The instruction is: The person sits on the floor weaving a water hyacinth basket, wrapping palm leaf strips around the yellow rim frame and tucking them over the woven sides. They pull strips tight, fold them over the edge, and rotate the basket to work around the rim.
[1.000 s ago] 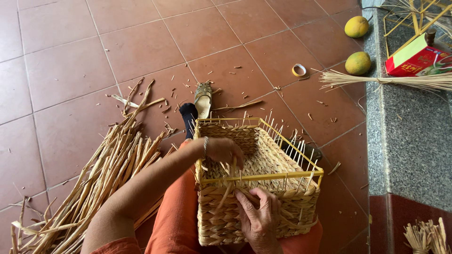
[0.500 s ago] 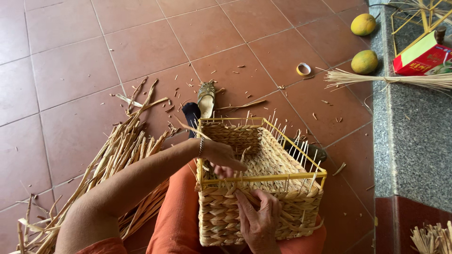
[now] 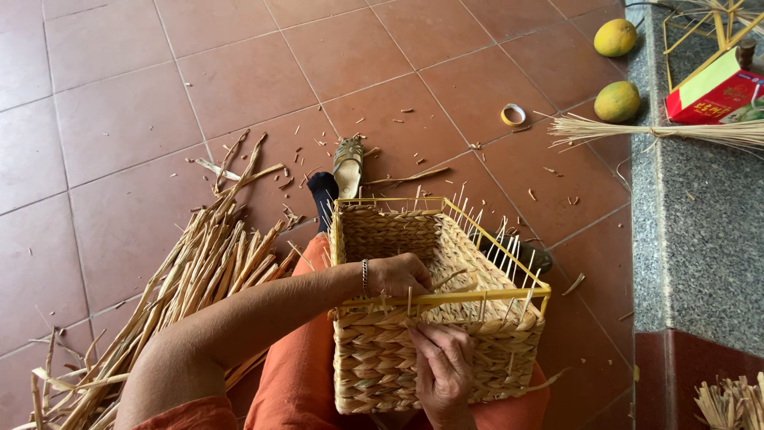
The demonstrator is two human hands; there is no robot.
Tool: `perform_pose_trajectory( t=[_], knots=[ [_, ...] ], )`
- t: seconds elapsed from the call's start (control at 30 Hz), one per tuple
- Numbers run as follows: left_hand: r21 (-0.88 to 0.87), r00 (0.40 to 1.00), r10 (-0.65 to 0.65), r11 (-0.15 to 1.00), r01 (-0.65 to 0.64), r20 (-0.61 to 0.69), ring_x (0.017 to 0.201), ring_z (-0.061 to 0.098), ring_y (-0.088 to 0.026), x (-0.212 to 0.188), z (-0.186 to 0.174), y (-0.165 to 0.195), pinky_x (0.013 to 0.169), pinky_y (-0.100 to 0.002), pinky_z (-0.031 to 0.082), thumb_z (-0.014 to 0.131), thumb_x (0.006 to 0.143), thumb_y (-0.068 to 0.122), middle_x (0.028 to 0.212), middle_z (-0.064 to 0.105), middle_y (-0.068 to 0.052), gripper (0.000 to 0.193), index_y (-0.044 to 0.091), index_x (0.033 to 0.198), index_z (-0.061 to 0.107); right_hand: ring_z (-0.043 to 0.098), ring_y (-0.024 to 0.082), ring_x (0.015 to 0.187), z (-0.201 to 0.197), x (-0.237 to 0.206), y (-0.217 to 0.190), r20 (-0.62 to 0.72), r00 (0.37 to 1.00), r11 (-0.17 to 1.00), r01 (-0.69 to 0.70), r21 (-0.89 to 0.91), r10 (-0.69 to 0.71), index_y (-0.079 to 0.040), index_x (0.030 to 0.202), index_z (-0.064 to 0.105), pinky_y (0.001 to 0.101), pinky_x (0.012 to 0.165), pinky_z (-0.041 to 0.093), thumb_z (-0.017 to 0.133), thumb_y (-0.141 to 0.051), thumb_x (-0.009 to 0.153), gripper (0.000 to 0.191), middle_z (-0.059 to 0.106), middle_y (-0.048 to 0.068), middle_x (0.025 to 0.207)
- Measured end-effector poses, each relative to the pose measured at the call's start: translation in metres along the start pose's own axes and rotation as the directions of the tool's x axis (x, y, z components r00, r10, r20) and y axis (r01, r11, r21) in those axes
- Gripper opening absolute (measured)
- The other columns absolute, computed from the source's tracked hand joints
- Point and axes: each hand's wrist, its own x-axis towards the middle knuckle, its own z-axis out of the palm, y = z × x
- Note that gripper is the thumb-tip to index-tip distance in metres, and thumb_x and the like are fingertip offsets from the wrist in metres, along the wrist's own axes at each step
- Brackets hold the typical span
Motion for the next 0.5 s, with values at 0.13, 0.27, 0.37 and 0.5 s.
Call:
perform_pose_trajectory(
  t=[0.13,0.27,0.37,0.5],
  knots=[
    [-0.020,0.999,-0.038,0.999,0.039,0.027,0.076,0.072,-0.013,0.000,0.003,-0.001,0.066,-0.028,0.061,0.081,0.084,0.019,0.086,0.078,-0.006,0.021,0.006,0.101,0.080,0.069,0.020,0.102,-0.001,-0.009,0.006,-0.053,0.998,0.997,0.032,0.065,-0.028,-0.007,0.106,0.075,0.0400,0.094,0.056,0.073,-0.001,0.087,0.020,0.074,0.005,0.105],
    [-0.045,0.999,0.022,0.999,-0.024,-0.036,0.081,0.072,-0.011,0.002,0.002,-0.001,0.071,-0.026,0.063,0.084,0.080,0.017,0.091,0.078,-0.005,0.023,0.008,0.101,0.079,0.073,0.019,0.102,0.000,-0.011,0.032,-0.198,0.977,0.987,0.105,0.126,-0.078,-0.008,0.107,0.074,0.0287,0.087,0.066,0.073,-0.003,0.094,0.013,0.075,0.006,0.107],
    [-0.025,0.997,-0.007,1.000,0.005,-0.072,0.080,0.072,-0.013,0.003,0.002,0.001,0.070,-0.028,0.062,0.086,0.081,0.015,0.091,0.078,-0.008,0.020,0.004,0.096,0.078,0.072,0.021,0.099,-0.012,-0.015,0.050,-0.124,0.991,0.999,0.046,-0.022,-0.049,-0.006,0.106,0.074,0.0286,0.083,0.063,0.075,-0.008,0.091,0.015,0.075,0.008,0.108],
    [-0.064,0.999,0.042,0.997,-0.044,-0.033,0.081,0.073,-0.013,-0.001,0.004,0.008,0.071,-0.027,0.062,0.082,0.085,0.018,0.092,0.079,-0.008,0.022,0.003,0.102,0.080,0.074,0.022,0.095,-0.014,-0.007,0.066,0.016,0.991,0.965,0.133,-0.228,-0.133,-0.002,0.110,0.073,0.0342,0.083,0.062,0.075,-0.006,0.088,0.022,0.076,0.013,0.111]
  ],
)
